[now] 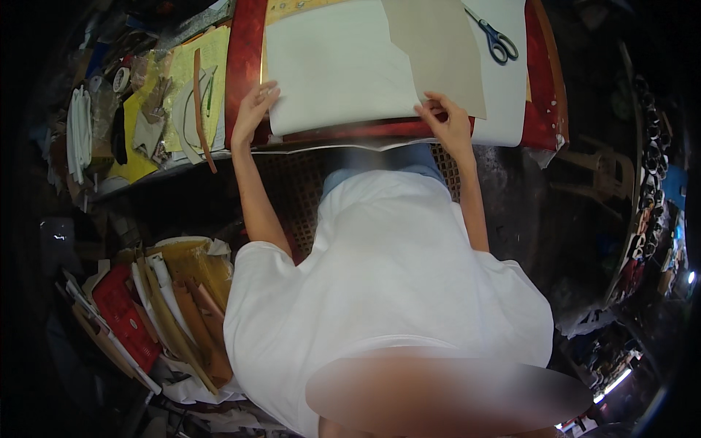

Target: The person marks a white sheet with a pencil, then uses scissors to cut it into smaller pieces. They place the cut pieces into a plastic bag and roll the remaining sheet. Finally, they write on yellow sheets of paper with a pen.

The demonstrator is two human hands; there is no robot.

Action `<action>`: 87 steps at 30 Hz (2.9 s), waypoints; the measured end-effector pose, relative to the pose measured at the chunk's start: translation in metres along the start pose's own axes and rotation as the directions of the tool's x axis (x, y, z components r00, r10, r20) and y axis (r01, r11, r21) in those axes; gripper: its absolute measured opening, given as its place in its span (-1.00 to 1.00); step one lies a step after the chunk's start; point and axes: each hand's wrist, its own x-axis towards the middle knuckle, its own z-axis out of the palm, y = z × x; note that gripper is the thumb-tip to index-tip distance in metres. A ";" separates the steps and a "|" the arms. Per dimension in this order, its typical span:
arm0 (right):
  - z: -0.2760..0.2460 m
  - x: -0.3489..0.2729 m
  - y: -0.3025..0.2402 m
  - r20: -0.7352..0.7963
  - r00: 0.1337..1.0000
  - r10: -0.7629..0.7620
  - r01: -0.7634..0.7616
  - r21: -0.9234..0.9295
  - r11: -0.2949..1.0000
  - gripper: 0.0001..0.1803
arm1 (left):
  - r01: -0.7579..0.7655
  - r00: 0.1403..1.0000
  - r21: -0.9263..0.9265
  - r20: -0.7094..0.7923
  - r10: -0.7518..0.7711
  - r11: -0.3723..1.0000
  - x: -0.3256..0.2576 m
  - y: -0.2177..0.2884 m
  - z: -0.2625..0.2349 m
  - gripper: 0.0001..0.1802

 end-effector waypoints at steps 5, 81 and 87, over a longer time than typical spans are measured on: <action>0.029 0.026 0.002 -0.026 1.000 0.012 -0.007 0.162 0.987 -0.63 | -0.441 0.878 0.208 -0.103 0.468 0.873 0.034 0.004 0.019 -0.40; 0.060 0.061 -0.024 -0.041 0.977 -0.209 0.189 -0.288 0.939 -0.49 | -0.190 0.777 0.611 -0.385 0.498 0.768 -0.064 0.014 0.126 -0.63; 0.066 0.055 -0.021 -0.032 0.987 -0.156 0.142 -0.258 0.956 -0.60 | -0.213 0.810 0.553 -0.361 0.462 0.806 -0.030 0.031 0.119 -0.62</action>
